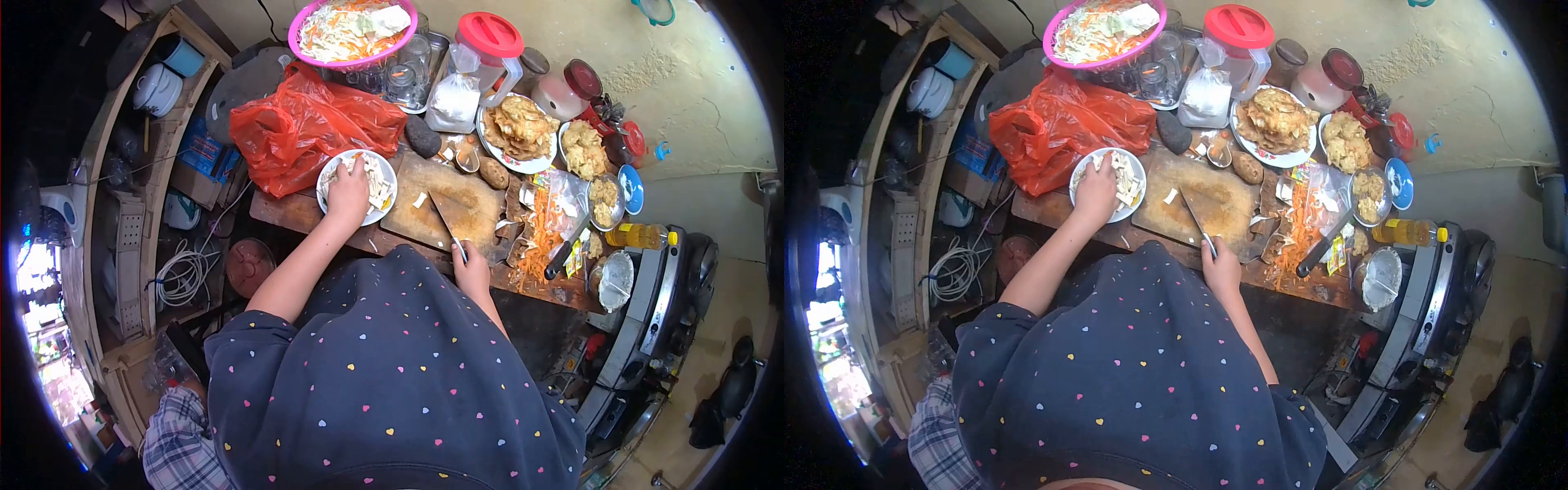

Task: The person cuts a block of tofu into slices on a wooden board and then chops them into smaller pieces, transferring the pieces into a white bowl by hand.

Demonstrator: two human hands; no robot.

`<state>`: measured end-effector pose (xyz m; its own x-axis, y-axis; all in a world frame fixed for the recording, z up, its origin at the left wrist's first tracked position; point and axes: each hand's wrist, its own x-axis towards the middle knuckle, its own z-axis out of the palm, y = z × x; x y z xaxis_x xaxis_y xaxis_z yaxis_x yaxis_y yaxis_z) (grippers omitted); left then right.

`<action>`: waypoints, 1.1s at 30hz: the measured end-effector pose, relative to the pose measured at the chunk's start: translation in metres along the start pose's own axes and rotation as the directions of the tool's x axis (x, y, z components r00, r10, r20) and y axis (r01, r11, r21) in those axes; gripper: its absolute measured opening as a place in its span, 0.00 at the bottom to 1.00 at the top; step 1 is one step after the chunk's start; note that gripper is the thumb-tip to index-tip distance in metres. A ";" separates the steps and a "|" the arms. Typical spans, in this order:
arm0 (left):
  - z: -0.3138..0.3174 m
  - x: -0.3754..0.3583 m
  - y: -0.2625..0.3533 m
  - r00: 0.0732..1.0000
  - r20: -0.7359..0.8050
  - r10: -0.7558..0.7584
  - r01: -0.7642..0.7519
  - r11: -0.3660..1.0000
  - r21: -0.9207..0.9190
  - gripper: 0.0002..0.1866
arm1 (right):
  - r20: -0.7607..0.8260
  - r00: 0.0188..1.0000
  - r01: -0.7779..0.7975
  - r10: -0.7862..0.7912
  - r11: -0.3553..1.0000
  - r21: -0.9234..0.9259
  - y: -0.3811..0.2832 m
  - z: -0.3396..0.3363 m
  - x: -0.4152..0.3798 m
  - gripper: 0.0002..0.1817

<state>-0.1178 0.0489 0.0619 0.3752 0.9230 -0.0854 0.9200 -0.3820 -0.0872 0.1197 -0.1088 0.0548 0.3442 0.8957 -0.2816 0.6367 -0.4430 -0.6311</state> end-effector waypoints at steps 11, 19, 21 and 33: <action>-0.013 -0.006 -0.009 0.997 0.025 0.077 -0.075 0.996 -0.054 0.27 | -0.005 1.000 0.008 -0.008 1.000 -0.002 -0.001 0.000 -0.001 0.17; 0.006 -0.023 -0.017 0.975 -0.217 0.054 -0.105 0.968 -0.226 0.31 | 0.010 1.000 0.001 -0.001 1.000 -0.008 0.003 0.002 -0.001 0.16; 0.004 -0.026 -0.018 0.972 -0.233 0.038 -0.094 0.968 -0.234 0.30 | 0.007 1.000 0.000 0.000 1.000 -0.004 0.004 0.003 -0.001 0.16; -0.025 -0.031 -0.024 0.903 -0.408 -0.135 -0.142 0.803 -0.578 0.25 | -0.014 1.000 0.022 -0.022 1.000 0.020 0.003 0.002 -0.002 0.16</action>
<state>-0.1492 0.0304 0.0910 0.2611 0.9036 0.3397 0.7513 -0.4111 0.5162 0.1201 -0.1117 0.0522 0.3396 0.9046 -0.2575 0.6300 -0.4221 -0.6519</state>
